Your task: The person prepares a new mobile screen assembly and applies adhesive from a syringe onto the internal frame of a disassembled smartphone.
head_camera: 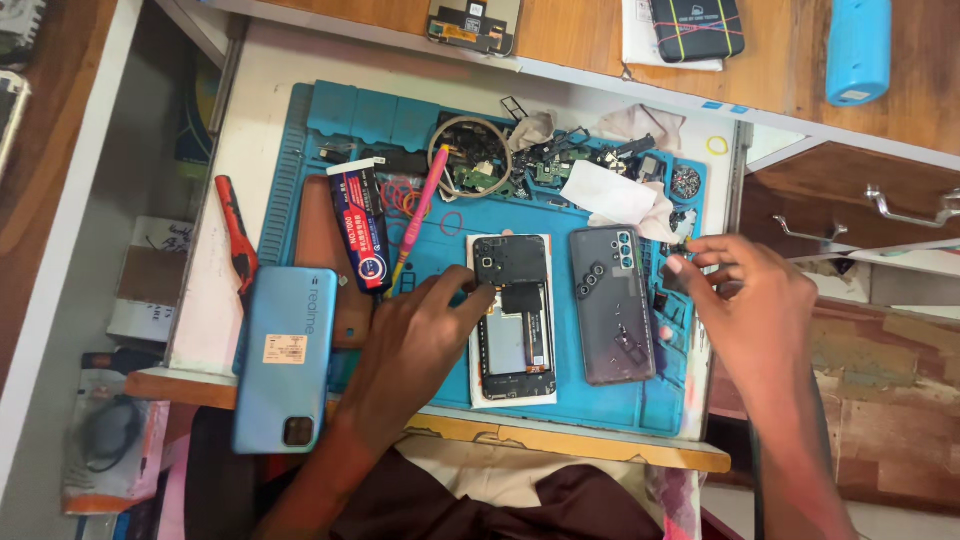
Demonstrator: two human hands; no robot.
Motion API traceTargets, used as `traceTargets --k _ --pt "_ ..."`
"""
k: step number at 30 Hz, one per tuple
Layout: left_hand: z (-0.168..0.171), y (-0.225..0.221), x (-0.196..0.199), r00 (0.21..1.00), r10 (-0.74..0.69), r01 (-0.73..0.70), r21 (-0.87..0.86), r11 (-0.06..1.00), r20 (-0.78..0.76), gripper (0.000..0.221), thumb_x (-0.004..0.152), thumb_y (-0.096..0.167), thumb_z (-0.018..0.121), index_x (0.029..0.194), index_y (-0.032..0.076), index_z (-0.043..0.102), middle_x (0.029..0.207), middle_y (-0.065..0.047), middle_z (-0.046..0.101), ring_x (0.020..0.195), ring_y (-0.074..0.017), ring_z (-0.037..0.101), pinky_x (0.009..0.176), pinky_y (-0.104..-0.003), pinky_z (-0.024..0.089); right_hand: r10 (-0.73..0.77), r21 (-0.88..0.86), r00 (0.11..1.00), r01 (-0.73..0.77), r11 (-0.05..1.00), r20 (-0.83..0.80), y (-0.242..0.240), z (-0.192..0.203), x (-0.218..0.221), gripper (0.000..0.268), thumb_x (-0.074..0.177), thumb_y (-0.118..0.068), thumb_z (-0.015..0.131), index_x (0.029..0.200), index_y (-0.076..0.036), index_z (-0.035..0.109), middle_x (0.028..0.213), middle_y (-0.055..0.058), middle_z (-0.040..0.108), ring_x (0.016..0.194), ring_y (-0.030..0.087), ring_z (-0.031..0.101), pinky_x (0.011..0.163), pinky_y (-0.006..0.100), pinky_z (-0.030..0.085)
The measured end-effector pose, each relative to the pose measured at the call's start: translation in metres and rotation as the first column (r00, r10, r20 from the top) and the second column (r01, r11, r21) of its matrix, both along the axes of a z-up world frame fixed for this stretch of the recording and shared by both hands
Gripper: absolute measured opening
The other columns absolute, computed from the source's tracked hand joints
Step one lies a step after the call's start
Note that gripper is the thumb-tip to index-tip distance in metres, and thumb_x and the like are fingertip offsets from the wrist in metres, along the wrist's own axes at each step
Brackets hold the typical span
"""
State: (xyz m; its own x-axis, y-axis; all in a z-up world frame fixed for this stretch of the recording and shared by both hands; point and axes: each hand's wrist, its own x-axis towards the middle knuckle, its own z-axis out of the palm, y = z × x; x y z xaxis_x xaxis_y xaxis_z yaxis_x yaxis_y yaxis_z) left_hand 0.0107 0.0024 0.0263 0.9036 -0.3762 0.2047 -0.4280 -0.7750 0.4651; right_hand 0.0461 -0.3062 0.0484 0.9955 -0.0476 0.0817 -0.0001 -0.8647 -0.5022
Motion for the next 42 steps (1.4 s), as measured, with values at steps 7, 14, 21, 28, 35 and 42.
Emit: traceTargets --k 7,14,21,28,35,42 --pt "-0.006 0.004 0.008 0.995 -0.089 0.084 0.103 0.991 0.045 0.04 0.078 0.0 0.066 0.117 0.006 0.072 0.112 -0.011 0.067 0.094 -0.0273 0.071 0.068 -0.04 0.059 -0.031 0.063 0.998 0.034 0.997 -0.06 -0.011 -0.012 0.003 0.023 0.093 -0.018 0.081 0.109 -0.003 0.075 0.097 0.01 0.077 0.074 0.016 0.072 0.06 0.029 0.055" --pt "-0.006 0.009 0.019 0.974 -0.207 0.184 0.209 0.961 0.096 0.04 0.074 0.0 0.069 0.113 0.006 0.073 0.112 -0.011 0.067 0.089 -0.025 0.074 0.068 -0.038 0.062 -0.076 0.052 0.989 0.083 0.995 -0.126 -0.03 -0.009 0.002 0.024 0.092 -0.02 0.082 0.107 -0.002 0.075 0.09 0.01 0.077 0.074 0.015 0.071 0.062 0.029 0.054" --pt "0.001 0.013 0.034 0.941 -0.327 0.288 0.298 0.91 0.089 0.042 0.07 -0.001 0.071 0.111 0.01 0.075 0.112 -0.009 0.067 0.089 -0.0235 0.074 0.064 -0.038 0.062 -0.062 -0.063 0.921 0.041 0.997 -0.385 -0.056 -0.002 0.005 0.047 0.069 -0.021 0.093 0.106 -0.004 0.071 0.089 0.01 0.077 0.076 0.018 0.074 0.068 0.034 0.059" --pt "-0.006 0.015 0.047 0.918 -0.395 0.361 0.319 0.876 0.045 0.049 0.073 -0.006 0.071 0.118 0.013 0.075 0.12 -0.012 0.068 0.089 -0.0228 0.074 0.06 -0.036 0.063 -0.049 -0.021 0.91 0.044 0.999 -0.412 -0.061 -0.011 0.003 0.052 0.067 -0.019 0.093 0.11 -0.005 0.068 0.092 0.01 0.077 0.08 0.018 0.076 0.071 0.033 0.061" --pt "-0.014 0.018 0.072 0.815 -0.579 0.531 0.382 0.756 0.013 0.038 0.076 -0.006 0.072 0.108 0.013 0.077 0.122 -0.007 0.07 0.091 -0.0221 0.074 0.065 -0.033 0.064 0.007 0.029 0.902 0.005 1.0 -0.431 -0.07 -0.02 0.004 0.052 0.067 -0.02 0.093 0.109 -0.003 0.067 0.092 0.01 0.077 0.083 0.019 0.076 0.072 0.034 0.061" --pt "-0.005 0.011 0.085 0.808 -0.586 0.573 0.303 0.762 -0.053 0.046 0.079 0.003 0.066 0.119 0.024 0.075 0.133 -0.009 0.064 0.092 -0.0272 0.074 0.066 -0.039 0.062 0.022 0.046 0.886 -0.001 0.999 -0.462 -0.073 -0.023 0.006 0.052 0.069 -0.021 0.092 0.11 -0.002 0.066 0.094 0.014 0.078 0.086 0.02 0.077 0.072 0.035 0.06"
